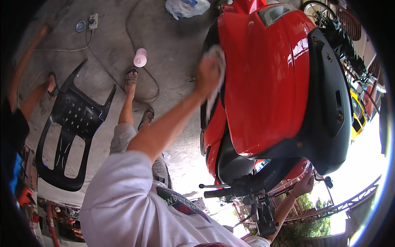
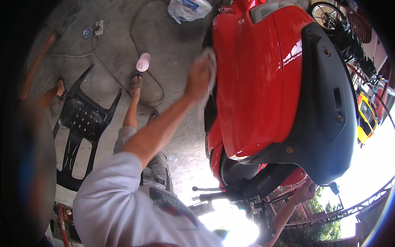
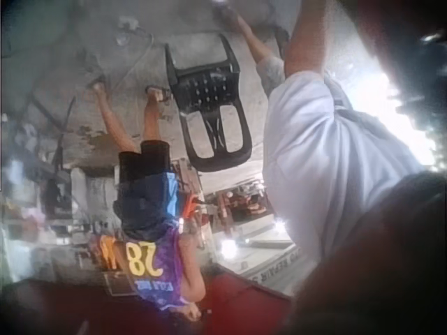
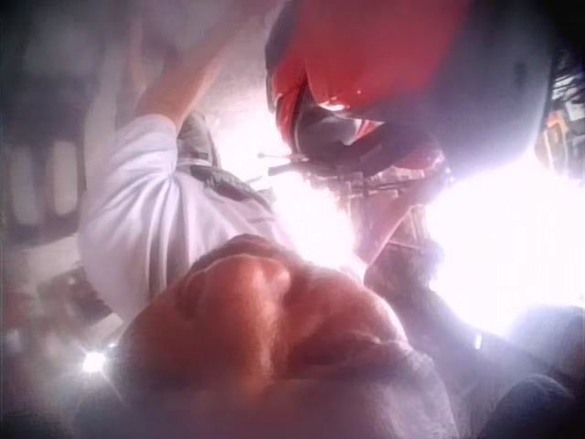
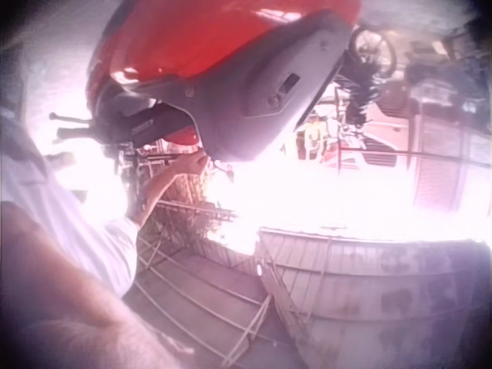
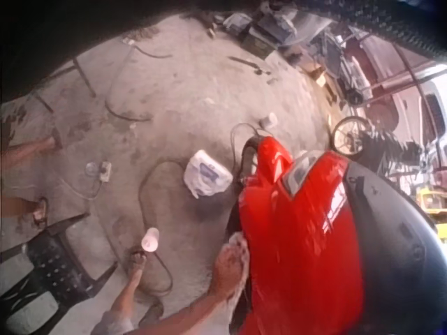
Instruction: The person wipes the body panels of a red motorcycle with a white cloth, moving around the vehicle to clean the front fairing, side panels, and handlebar area. The person repeatedly wipes different sections of the motorcycle's exterior surfaces.
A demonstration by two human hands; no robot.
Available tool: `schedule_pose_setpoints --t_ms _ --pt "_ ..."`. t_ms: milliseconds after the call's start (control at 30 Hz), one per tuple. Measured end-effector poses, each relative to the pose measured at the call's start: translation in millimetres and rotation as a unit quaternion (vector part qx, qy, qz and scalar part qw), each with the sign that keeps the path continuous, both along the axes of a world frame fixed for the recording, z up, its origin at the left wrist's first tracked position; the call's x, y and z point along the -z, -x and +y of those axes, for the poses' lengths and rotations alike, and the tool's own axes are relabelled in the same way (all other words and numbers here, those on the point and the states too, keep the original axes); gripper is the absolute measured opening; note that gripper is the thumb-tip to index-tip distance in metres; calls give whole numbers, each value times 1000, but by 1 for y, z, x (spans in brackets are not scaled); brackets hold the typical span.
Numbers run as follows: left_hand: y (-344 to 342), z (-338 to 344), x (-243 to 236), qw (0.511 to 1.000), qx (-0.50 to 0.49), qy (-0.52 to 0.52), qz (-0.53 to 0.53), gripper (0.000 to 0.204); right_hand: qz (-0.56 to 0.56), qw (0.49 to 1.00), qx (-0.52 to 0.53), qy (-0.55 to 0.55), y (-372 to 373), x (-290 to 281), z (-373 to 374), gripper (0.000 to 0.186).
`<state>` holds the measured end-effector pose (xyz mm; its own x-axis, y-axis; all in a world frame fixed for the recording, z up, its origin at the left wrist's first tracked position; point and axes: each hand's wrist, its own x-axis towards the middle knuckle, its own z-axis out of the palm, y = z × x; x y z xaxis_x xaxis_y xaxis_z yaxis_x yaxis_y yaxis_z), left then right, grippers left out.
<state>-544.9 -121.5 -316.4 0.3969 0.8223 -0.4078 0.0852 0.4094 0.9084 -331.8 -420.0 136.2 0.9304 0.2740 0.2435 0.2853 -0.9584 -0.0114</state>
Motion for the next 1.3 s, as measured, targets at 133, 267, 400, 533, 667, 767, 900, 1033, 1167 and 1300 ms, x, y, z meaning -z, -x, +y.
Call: schedule_pose_setpoints --t_ms 133,267,400,533,667,767,900,1033,1167,1300 --pt "-52 124 93 990 -53 113 -61 25 -28 998 -48 -29 -14 13 28 35" --pt "-19 53 7 975 -51 214 -20 23 -15 998 -58 -14 -12 11 14 35" --pt "15 6 -96 969 -51 -242 -2 25 -6 999 -13 38 -8 1 -1 31" --pt "-44 67 -36 975 -37 -214 -36 28 -22 1000 -14 2 -4 -2 -11 28" --pt "-68 167 14 964 110 -241 -2 24 6 999 -35 0 -18 5 19 26" --pt "-38 111 -18 932 89 -350 -32 21 42 998 -36 -25 -6 7 -2 28" --pt "-25 87 -20 896 74 -439 4 23 32 997 -53 -51 14 17 23 36" --pt "-77 159 -20 993 94 -58 -52 30 43 994 -74 -67 6 24 32 38" --pt "-62 106 -72 993 -14 -92 -69 44 35 992 -89 -76 12 27 39 40" --pt "-67 150 -44 966 75 -246 8 39 13 994 -88 -65 10 30 46 43"
